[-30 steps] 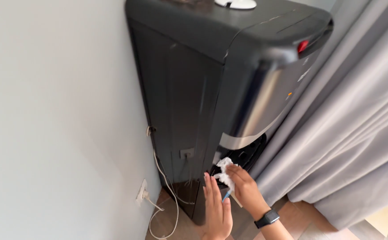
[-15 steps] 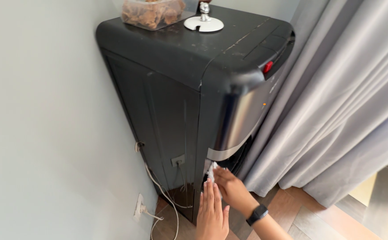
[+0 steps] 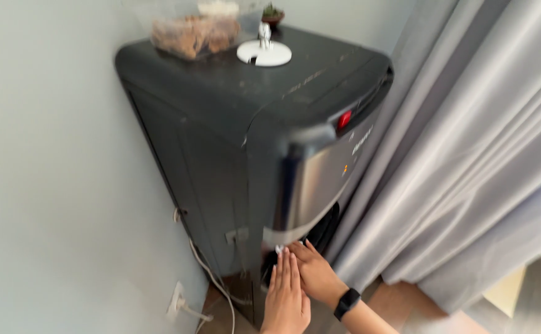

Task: The person wipes the exterior surfaces of a black water dispenser using a white cloth. They clean the top, sides, front panel, and drip tray area in sequence.

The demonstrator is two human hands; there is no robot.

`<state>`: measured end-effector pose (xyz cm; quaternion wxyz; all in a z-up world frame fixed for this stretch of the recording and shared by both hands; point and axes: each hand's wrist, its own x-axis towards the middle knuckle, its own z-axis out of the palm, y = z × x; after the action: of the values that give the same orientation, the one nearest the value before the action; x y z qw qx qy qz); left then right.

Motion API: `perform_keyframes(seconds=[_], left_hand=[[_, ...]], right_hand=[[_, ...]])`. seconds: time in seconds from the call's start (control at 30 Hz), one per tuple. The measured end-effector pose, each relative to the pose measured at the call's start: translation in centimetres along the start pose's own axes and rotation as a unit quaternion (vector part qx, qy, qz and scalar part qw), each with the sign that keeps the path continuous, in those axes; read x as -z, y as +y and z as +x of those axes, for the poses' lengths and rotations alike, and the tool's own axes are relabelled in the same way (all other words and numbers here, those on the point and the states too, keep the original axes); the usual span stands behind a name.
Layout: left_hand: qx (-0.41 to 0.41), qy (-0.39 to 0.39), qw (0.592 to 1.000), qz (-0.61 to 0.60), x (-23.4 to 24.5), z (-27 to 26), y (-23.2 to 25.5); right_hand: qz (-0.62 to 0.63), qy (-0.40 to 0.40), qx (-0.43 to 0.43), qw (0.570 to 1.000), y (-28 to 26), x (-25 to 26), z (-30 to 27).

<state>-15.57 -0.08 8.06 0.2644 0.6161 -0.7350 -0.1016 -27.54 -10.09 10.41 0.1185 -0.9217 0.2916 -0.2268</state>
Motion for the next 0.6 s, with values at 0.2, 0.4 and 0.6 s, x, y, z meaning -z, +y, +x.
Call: perform_keyframes(seconds=[0.2,0.4,0.6], left_hand=[[0.031,0.036,0.998,0.032,-3.0,5.4,1.6],[0.043,0.06,0.995,0.072,-3.0,7.2,2.3],[0.045,0.054,0.998,0.003,-2.4,7.3,2.3]], right_hand=[[-0.068,0.035,-0.007,0.997,10.2,1.5,0.5],[-0.034,0.1,-0.039,0.994,12.3,2.0,1.0],[0.002,0.003,0.024,1.0,7.1,1.2,-0.6]])
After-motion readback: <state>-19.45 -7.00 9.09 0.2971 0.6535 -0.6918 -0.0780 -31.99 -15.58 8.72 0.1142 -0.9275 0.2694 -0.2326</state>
